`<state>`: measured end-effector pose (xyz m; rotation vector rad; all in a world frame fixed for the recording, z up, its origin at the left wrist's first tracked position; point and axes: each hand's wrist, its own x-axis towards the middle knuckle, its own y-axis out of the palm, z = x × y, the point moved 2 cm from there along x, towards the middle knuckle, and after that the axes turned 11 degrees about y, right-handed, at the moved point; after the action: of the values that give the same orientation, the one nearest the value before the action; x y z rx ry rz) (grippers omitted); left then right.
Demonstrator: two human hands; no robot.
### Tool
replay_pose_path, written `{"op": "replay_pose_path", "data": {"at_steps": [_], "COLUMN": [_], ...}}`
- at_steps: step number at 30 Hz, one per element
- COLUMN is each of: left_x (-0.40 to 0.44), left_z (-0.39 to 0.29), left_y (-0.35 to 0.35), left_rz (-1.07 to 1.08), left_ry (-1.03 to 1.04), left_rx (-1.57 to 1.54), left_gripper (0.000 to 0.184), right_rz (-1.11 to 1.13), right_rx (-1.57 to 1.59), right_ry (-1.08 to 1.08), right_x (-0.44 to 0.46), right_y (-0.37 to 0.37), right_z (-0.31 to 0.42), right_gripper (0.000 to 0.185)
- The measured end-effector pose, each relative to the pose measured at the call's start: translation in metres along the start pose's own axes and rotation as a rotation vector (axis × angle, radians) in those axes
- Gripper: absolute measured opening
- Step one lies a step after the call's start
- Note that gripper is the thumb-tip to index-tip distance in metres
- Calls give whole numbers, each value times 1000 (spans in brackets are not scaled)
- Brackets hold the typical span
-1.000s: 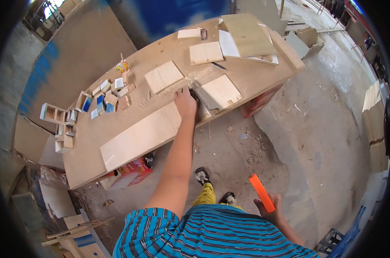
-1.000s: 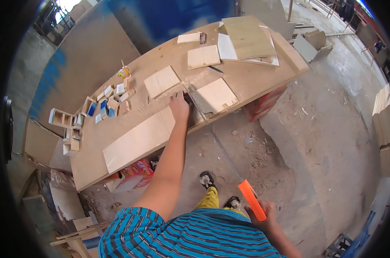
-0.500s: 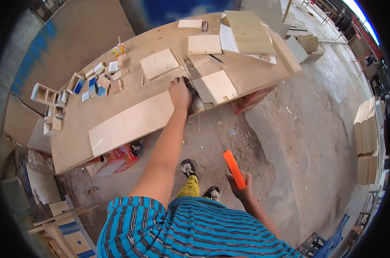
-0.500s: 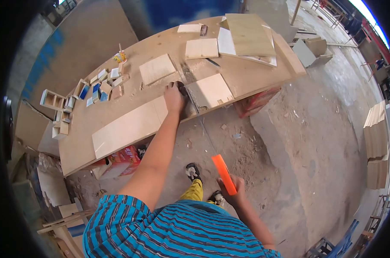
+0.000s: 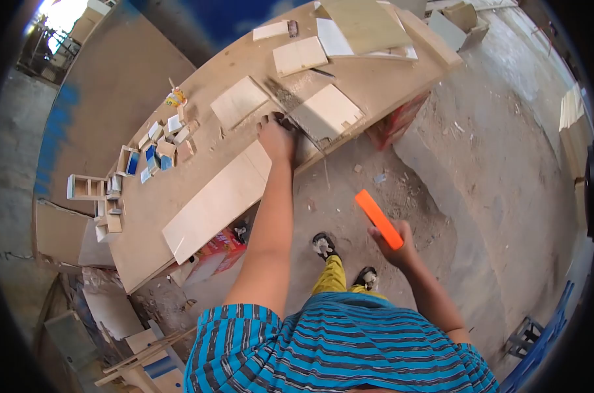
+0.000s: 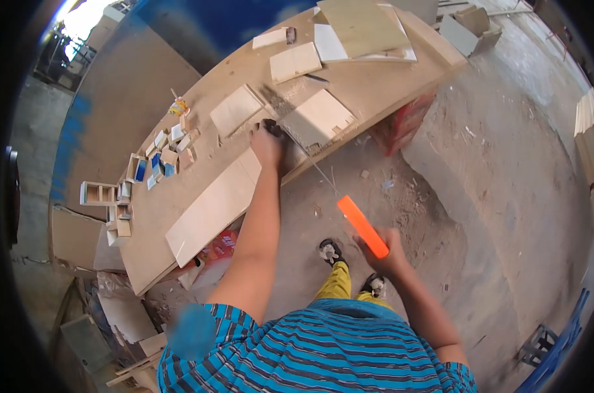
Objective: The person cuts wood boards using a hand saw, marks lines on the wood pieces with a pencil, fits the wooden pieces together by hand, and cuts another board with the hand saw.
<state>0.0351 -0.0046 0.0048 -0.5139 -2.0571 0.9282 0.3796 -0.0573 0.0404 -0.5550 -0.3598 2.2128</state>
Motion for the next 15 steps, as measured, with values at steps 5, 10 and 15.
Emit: {"op": "replay_pose_path", "data": {"at_steps": [5, 10, 15], "left_x": [5, 1, 2], "left_z": [12, 15, 13], "left_y": [12, 13, 10], "left_rz": [15, 6, -3], "left_ry": [63, 83, 22], "left_rx": [107, -11, -19], "left_gripper": [18, 19, 18], "right_rz": [-55, 8, 6], "right_rx": [-104, -49, 25], "right_ry": [-22, 34, -38], "right_x": [-61, -19, 9], "right_y": [-21, -16, 0], "right_z": [-24, 0, 4], "right_gripper": [23, 22, 24]}}
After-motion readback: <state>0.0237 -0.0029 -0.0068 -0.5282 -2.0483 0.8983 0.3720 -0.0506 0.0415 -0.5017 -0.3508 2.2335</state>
